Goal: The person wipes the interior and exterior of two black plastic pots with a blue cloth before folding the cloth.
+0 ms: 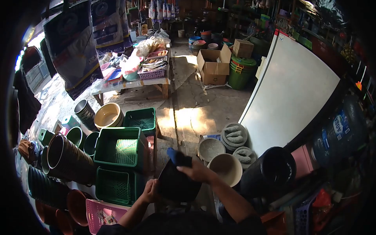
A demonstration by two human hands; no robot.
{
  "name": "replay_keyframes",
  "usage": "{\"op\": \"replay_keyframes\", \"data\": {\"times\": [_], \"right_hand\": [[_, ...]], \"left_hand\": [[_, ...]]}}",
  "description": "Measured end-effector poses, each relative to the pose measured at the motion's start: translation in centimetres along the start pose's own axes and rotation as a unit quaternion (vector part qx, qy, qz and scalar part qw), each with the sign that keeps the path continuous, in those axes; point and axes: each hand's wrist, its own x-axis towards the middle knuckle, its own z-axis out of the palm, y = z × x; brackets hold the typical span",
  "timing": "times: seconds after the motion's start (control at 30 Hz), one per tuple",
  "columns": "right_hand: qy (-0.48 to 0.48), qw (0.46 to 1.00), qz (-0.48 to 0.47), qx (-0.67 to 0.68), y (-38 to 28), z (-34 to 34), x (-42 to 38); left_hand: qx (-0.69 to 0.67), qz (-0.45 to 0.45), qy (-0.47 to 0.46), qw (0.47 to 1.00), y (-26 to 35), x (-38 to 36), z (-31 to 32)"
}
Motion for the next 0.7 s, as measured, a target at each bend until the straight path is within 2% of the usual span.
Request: {"op": "replay_keyframes", "data": {"times": [0.07,0.1,0.13,0.17,0.2,0.23,0.27,0.3,0.33,0.37,0.4,0.43,0.47,0.5,0.53,0.57,0.6,0.63,0.67,0.7], "right_hand": [[0.014,0.995,-0.002,0.101,4.3,-1.9,0.9],[0.013,0.995,-0.006,0.1,6.3,-2.6,1.3],[-0.084,0.927,0.022,0.364,8.2,-3.0,1.8],[-0.177,0.782,0.051,0.596,9.4,-2.8,2.1],[-0.182,0.783,0.052,0.592,9.9,-1.9,2.1],[-0.105,0.782,-0.063,0.611,9.8,-0.4,2.1],[-0.026,0.766,-0.176,0.618,9.6,1.0,2.3],[0.126,0.778,-0.12,0.604,5.6,3.1,1.0],[0.121,0.78,-0.115,0.603,5.4,5.0,1.6],[0.208,0.769,-0.139,0.589,5.7,6.9,1.9],[0.294,0.751,-0.163,0.568,5.9,8.2,2.1],[0.292,0.753,-0.163,0.566,5.7,9.0,2.2],[0.35,0.817,-0.215,0.405,5.5,9.6,2.2],[0.396,0.85,-0.26,0.229,5.3,10.1,2.0],[0.428,0.853,-0.296,0.044,5.0,10.6,1.6],[0.444,0.824,-0.321,-0.142,4.6,10.8,1.2],[0.444,0.765,-0.336,-0.323,4.2,10.8,0.8],[0.444,0.765,-0.336,-0.325,3.4,10.6,0.3],[0.346,0.805,-0.31,-0.371,2.3,10.1,-0.3],[0.244,0.833,-0.279,-0.411,1.5,9.7,-0.5]], "left_hand": [[0.019,0.001,0.013,1.0,-1.9,-0.1,-1.1],[-0.036,-0.008,0.062,0.997,-3.4,0.0,-0.9],[-0.033,-0.006,0.065,0.997,-2.4,0.5,-0.4],[-0.131,-0.007,0.142,0.981,-0.9,1.2,0.4],[-0.23,-0.008,0.218,0.949,-0.1,1.6,0.8],[-0.265,-0.051,0.232,0.934,-0.4,2.0,0.5],[-0.267,-0.05,0.239,0.932,-0.7,2.2,0.7],[-0.341,-0.058,0.284,0.894,-0.1,2.9,1.2],[-0.412,-0.066,0.326,0.848,0.8,3.9,1.7],[-0.482,-0.062,0.309,0.818,4.9,4.5,2.9],[-0.484,-0.059,0.312,0.816,4.6,4.8,2.9],[-0.549,-0.03,0.258,0.794,4.0,5.4,2.9],[-0.61,-0.001,0.201,0.767,3.6,5.9,2.8],[-0.612,0.001,0.201,0.765,3.6,6.2,2.8],[-0.613,0.01,0.184,0.769,3.7,6.7,2.7],[-0.613,0.02,0.167,0.772,3.6,7.0,2.6],[-0.615,0.021,0.165,0.771,2.7,6.9,2.5],[-0.537,-0.049,0.195,0.819,1.5,6.5,2.3],[-0.451,-0.12,0.222,0.856,0.4,6.2,2.2],[-0.415,-0.131,0.237,0.869,1.9,6.1,2.6]]}}
